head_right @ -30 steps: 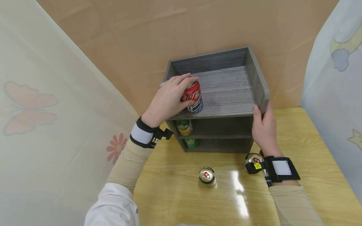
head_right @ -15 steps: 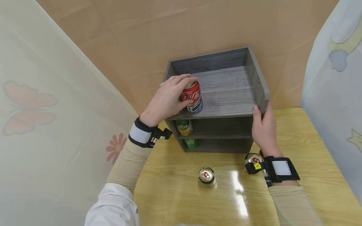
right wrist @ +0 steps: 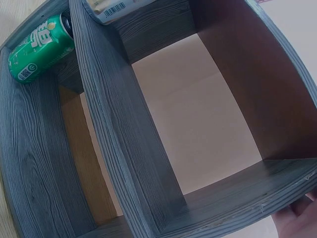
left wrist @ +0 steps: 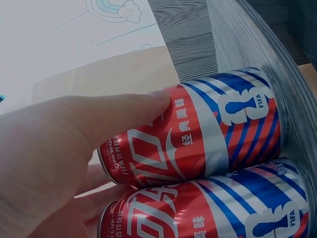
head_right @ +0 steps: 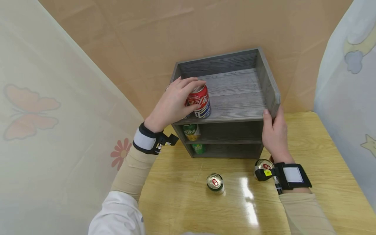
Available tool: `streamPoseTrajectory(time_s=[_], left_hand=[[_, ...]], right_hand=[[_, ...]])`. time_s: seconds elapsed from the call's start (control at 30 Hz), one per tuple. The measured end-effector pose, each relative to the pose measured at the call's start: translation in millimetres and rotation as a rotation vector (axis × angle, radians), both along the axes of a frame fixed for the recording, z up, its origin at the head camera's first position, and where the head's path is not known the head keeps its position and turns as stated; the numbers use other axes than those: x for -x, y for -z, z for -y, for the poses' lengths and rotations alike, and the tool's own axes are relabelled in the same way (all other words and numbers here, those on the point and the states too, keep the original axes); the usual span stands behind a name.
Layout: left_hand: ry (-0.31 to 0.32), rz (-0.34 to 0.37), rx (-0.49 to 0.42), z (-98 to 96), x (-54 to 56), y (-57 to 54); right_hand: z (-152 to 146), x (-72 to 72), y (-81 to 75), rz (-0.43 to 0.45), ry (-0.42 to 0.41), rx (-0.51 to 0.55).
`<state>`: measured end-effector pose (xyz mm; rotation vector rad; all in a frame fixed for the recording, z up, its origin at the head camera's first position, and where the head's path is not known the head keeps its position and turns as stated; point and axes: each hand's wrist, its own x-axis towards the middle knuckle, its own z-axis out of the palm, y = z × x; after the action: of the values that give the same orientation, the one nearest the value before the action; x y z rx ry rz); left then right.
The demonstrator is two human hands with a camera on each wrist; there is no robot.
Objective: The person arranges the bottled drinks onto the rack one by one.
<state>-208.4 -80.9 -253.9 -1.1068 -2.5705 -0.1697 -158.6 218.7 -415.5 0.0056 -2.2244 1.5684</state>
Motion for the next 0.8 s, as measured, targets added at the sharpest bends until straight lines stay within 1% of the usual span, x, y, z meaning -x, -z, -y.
streamPoseTrajectory(time_s=[0.53,0.67,0.73,0.8], left_hand=[[0.018,-0.025,-0.032,-1.3,2.0,5.8],[0.012,-0.029,-0.031,-1.6,1.6,6.6],[0.009,-0.055,-0.026,-1.8,0.6,7.4],[0.022,-0.1,-0.036,-2.3,-1.2,8.5]], right_hand=[[-0.4,0.9,-0.4,0.009,-0.002,0.0],[-1.1,1.6,0.2,0.008,0.003,0.002],[-1.2,1.9,0.4,0.004,0.002,0.002],[-1.8,1.8,1.0,0.001,-0.003,0.003]])
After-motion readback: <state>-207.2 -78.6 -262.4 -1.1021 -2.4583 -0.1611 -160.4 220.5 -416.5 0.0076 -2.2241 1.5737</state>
